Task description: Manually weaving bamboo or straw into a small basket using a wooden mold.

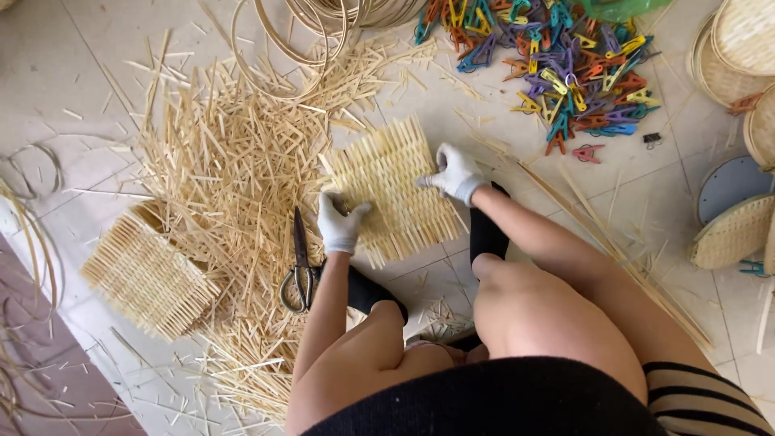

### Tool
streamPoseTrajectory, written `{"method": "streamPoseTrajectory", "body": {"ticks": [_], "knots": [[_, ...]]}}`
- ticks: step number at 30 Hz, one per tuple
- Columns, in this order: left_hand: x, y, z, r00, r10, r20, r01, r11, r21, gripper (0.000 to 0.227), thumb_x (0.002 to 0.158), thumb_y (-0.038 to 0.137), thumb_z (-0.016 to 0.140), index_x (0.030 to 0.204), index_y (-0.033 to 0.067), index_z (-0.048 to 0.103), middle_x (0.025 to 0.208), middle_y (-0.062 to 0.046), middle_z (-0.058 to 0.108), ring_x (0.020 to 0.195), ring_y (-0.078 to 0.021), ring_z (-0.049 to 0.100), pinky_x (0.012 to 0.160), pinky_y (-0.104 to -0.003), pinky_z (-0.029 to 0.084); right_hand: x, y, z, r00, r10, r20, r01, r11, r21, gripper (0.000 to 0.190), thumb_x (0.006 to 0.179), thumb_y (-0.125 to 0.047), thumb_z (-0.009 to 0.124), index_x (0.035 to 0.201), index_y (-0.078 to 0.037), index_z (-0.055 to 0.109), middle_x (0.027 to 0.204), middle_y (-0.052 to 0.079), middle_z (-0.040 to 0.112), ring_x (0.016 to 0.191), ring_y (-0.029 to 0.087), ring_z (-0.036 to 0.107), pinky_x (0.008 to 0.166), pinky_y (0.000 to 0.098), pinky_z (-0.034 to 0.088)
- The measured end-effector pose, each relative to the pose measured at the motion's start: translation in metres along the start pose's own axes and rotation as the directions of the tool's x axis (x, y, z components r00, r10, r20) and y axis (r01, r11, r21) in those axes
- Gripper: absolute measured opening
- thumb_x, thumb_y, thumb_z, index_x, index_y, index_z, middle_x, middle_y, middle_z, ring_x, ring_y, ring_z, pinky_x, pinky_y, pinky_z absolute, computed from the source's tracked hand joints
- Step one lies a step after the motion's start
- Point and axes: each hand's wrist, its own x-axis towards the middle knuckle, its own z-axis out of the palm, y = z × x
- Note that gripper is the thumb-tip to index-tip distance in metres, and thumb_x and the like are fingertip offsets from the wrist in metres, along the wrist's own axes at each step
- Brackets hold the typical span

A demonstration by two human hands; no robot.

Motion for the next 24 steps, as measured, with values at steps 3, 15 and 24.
{"method": "streamPoseTrajectory", "body": {"ticks": [3,15,24], "knots": [[-0.021,0.027,0.006,0.966,0.162,-0.201,-0.067,0.909,0.411,0.059,0.067,0.036,0.097,0.096,0.0098,0.053,0.083,-0.005,0.058,0.072,-0.0208,0.055,0.066,-0.036,0.05,-0.031,-0.016,0.019,0.92,-0.293,-0.259,0.201,0.923,-0.329,0.052,0.078,-0.03,0.092,0.109,-0.01,0.055,0.072,0.006,0.056,0.054,0.021,0.059,0.048,0.0379,0.05],[0.076,0.053,-0.02,0.93,0.346,-0.125,-0.224,0.802,0.553,0.017,0.098,0.028,0.068,0.11,0.0156,0.071,0.104,-0.004,0.067,0.093,-0.0234,0.061,0.086,-0.039,0.054,-0.05,-0.036,0.037,0.802,-0.59,0.091,0.319,0.295,-0.901,0.048,0.091,-0.009,0.053,0.125,-0.038,0.07,0.095,0.009,0.056,0.077,0.027,0.067,0.06,0.0417,0.056],[0.17,0.123,-0.005,0.961,0.166,0.222,-0.275,0.465,0.842,0.055,0.09,0.023,0.064,0.144,0.019,0.053,0.164,0.004,0.03,0.132,-0.0342,0.043,0.106,-0.049,0.038,-0.06,-0.059,0.028,0.824,-0.564,-0.047,0.313,0.523,-0.793,0.029,0.09,-0.025,0.068,0.118,-0.032,0.072,0.1,0.008,0.061,0.08,0.03,0.068,0.066,0.0446,0.056]]}}
